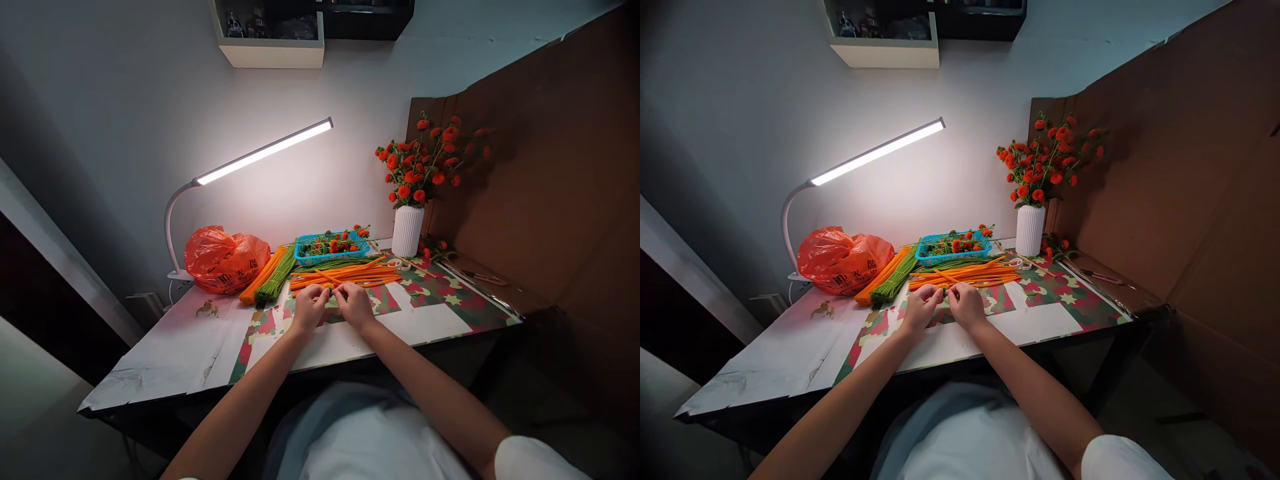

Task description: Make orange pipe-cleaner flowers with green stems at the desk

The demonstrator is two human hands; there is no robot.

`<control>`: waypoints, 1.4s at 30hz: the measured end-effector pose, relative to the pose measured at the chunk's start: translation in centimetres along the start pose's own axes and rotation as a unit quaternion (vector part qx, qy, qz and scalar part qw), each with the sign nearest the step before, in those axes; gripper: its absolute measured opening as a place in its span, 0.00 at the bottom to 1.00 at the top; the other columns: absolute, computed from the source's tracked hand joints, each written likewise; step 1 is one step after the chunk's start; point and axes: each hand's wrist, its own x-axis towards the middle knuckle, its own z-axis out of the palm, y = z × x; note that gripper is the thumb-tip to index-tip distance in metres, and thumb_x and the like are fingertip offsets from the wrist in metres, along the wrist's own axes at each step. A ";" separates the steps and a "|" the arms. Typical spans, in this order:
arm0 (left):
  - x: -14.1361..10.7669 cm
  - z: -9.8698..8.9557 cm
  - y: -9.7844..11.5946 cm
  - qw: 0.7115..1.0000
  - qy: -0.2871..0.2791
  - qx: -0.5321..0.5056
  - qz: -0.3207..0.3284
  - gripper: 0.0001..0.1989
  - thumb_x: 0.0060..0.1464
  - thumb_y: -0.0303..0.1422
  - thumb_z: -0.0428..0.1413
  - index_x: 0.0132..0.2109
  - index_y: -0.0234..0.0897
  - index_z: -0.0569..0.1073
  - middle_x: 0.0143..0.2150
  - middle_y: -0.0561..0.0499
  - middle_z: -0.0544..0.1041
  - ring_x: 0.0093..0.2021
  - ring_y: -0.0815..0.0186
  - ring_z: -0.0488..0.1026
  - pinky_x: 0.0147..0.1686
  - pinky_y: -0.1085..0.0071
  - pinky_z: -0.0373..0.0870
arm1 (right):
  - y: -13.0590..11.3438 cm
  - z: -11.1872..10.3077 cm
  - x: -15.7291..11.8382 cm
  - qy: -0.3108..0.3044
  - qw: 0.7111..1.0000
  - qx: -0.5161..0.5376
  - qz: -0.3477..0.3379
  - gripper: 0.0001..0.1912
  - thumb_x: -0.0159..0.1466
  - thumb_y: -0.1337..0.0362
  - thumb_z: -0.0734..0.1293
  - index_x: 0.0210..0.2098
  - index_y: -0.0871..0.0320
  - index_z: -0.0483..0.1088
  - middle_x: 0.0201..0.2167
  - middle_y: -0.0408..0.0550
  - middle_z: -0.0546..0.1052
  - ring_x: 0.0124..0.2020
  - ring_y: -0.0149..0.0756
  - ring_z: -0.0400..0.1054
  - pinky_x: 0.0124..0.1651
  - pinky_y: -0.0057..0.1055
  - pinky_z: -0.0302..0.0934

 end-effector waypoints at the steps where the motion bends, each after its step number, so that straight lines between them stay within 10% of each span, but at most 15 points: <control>1: -0.1 0.0 0.2 1.000 0.006 0.023 0.017 0.14 0.52 0.37 0.54 0.22 0.36 0.68 0.22 0.52 0.70 0.25 0.69 0.67 0.25 0.74 0.65 | 0.1 0.1 0.1 -0.001 0.998 0.045 0.041 0.10 0.60 0.64 0.63 0.23 0.58 0.69 0.24 0.47 0.73 0.27 0.35 0.65 0.34 0.31 0.57; 4: -0.2 0.1 0.8 0.996 0.021 0.062 0.054 0.13 0.54 0.35 0.53 0.23 0.37 0.68 0.26 0.50 0.71 0.28 0.67 0.68 0.25 0.74 0.65 | 0.0 0.2 0.6 -0.038 0.953 0.214 0.211 0.10 0.57 0.63 0.65 0.20 0.59 0.68 0.18 0.43 0.69 0.19 0.29 0.60 0.24 0.27 0.54; 8: -0.4 0.1 1.1 0.991 0.027 0.079 0.104 0.13 0.57 0.35 0.51 0.25 0.37 0.68 0.31 0.49 0.71 0.31 0.66 0.70 0.28 0.72 0.68 | -0.4 -0.9 1.5 -0.126 0.796 0.439 0.399 0.06 0.58 0.69 0.65 0.24 0.61 0.67 0.18 0.40 0.66 0.15 0.21 0.54 0.16 0.18 0.47; 13: -0.3 -0.3 1.5 0.973 0.027 0.111 0.200 0.12 0.58 0.32 0.50 0.26 0.37 0.66 0.35 0.48 0.73 0.37 0.66 0.71 0.37 0.70 0.70 | -0.4 -2.7 2.1 -0.291 0.636 0.554 0.452 0.06 0.63 0.70 0.62 0.28 0.60 0.65 0.20 0.39 0.65 0.15 0.19 0.54 0.15 0.12 0.49; 15: -0.3 -0.4 1.6 0.970 0.028 0.116 0.211 0.12 0.58 0.31 0.50 0.26 0.37 0.66 0.35 0.48 0.73 0.37 0.66 0.72 0.38 0.69 0.70 | -0.2 -2.7 2.0 -0.289 0.660 0.547 0.426 0.06 0.63 0.69 0.63 0.29 0.60 0.65 0.20 0.39 0.65 0.16 0.20 0.55 0.15 0.13 0.51; 18: -0.2 -0.4 1.5 0.975 0.039 0.111 0.186 0.12 0.58 0.32 0.51 0.26 0.37 0.66 0.34 0.48 0.72 0.35 0.66 0.71 0.34 0.71 0.71 | -0.1 -1.9 1.3 -0.172 0.803 0.449 0.352 0.05 0.59 0.66 0.67 0.29 0.60 0.67 0.21 0.40 0.67 0.17 0.22 0.57 0.19 0.19 0.56; 21: -0.2 -0.2 1.1 0.985 0.049 0.087 0.140 0.12 0.57 0.34 0.52 0.26 0.37 0.67 0.31 0.49 0.70 0.31 0.68 0.69 0.27 0.74 0.70 | -0.2 -1.3 0.4 -0.024 0.956 0.248 0.158 0.07 0.55 0.62 0.70 0.31 0.58 0.71 0.27 0.45 0.72 0.25 0.30 0.64 0.27 0.27 0.60; 23: -0.2 -0.2 0.8 0.989 0.051 0.070 0.116 0.12 0.56 0.35 0.52 0.25 0.37 0.67 0.30 0.50 0.69 0.30 0.68 0.68 0.25 0.75 0.69 | -0.3 -1.2 0.0 0.004 0.994 0.113 0.010 0.06 0.56 0.62 0.69 0.33 0.57 0.73 0.32 0.47 0.74 0.32 0.36 0.66 0.35 0.32 0.62; 31: -0.2 -0.1 0.7 0.993 0.051 0.060 0.085 0.14 0.55 0.35 0.53 0.23 0.37 0.65 0.27 0.51 0.67 0.29 0.67 0.67 0.24 0.75 0.68 | -0.7 -0.8 -0.2 -0.009 0.992 -0.083 -0.092 0.07 0.61 0.67 0.64 0.31 0.56 0.74 0.33 0.51 0.75 0.38 0.42 0.65 0.41 0.35 0.58; 38: -0.2 0.0 0.9 0.981 0.035 0.096 0.163 0.12 0.58 0.33 0.51 0.26 0.37 0.67 0.32 0.49 0.71 0.32 0.67 0.70 0.28 0.73 0.70 | -0.3 0.0 0.4 -0.014 0.992 0.099 0.070 0.09 0.58 0.63 0.64 0.22 0.58 0.68 0.24 0.44 0.71 0.27 0.33 0.63 0.32 0.29 0.55; 42: -0.2 -0.2 1.1 0.966 0.025 0.138 0.216 0.12 0.58 0.31 0.50 0.26 0.38 0.67 0.34 0.48 0.72 0.36 0.66 0.71 0.36 0.70 0.70 | -0.3 -0.4 0.9 -0.126 0.895 0.326 0.276 0.10 0.56 0.62 0.67 0.21 0.58 0.64 0.18 0.39 0.64 0.19 0.26 0.53 0.21 0.24 0.46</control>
